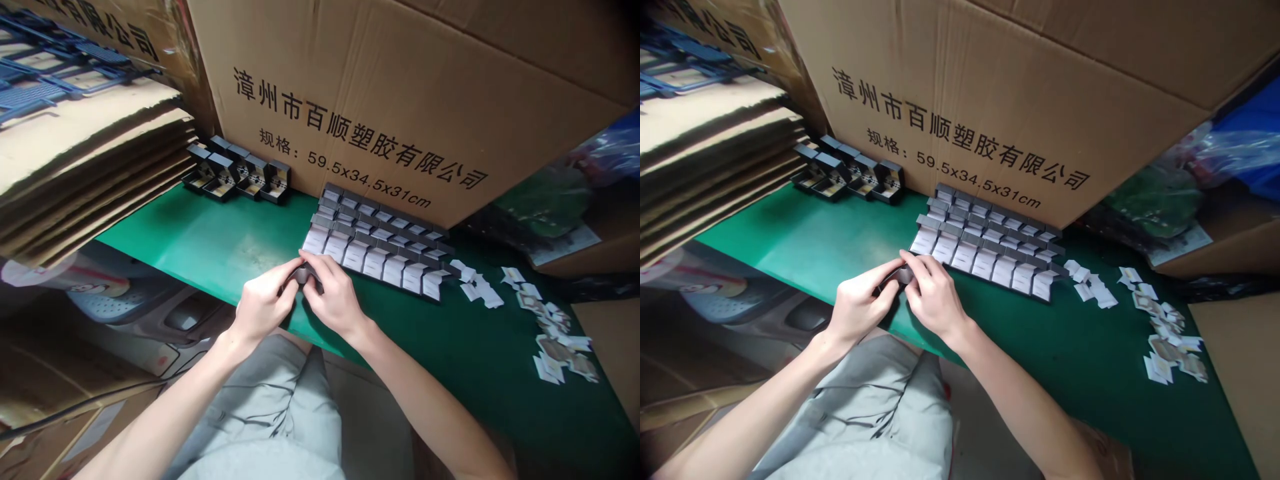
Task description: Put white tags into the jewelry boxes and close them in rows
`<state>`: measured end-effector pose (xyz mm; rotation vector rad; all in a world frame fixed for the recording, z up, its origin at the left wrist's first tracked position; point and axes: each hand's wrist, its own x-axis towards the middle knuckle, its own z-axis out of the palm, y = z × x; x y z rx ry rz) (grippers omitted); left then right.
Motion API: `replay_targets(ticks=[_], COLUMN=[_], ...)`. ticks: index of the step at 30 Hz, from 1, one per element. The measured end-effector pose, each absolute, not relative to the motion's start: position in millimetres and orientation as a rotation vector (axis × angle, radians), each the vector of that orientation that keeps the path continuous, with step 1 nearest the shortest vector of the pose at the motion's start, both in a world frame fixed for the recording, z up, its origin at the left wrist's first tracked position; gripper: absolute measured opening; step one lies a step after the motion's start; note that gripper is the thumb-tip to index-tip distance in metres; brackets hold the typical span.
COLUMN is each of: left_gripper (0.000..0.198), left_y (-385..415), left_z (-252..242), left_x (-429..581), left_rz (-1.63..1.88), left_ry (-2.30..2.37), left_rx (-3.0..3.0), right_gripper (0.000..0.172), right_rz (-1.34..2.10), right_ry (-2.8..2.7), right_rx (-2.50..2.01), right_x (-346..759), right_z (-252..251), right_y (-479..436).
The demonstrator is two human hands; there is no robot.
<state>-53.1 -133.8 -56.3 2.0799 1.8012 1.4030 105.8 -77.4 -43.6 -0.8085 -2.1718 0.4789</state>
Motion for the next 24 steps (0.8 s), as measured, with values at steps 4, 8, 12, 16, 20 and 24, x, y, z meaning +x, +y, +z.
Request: replay_targets(ticks=[4,8,12,16,20,24], left_gripper=[0.035,0.037,0.037,0.035,0.037,0.037], left_y=[-135.3,-136.0,-136.1,-136.6,-135.3,-133.4], left_z=[-57.1,-55.6,-55.5,-60.1,-62.4,-55.3], left_x=[-53.9,-55.4,-56.5,-57.9,-57.9,-54.8], left_rz=[1.396,1.337,1.331,1.388,1.433,1.448], left_ry=[1.771,1.751,1.717,1.685,1.658,1.718], left_rx=[2.092,2.076,2.085,2.118,2.145,2.045], right_gripper=[0.051,0.053,0.052,0.049,0.048,0.048], right_rz=[0.485,0.449,0.401,0.378,0.382,0.392], right_ry=[-2.153,-2.168,-2.18,-2.183,-2.154,-2.085], right_rx=[-0.821,-0.838,-0.853,-0.868,-0.839,-0.797], right_x=[105.2,105.7,106.6,106.6,105.2,104.3], right_z=[-43.3,-43.1,-42.6,-42.6,-43.9,-40.5], right_y=[-77.6,-77.1,-77.9,-79.6,-78.2,-75.2])
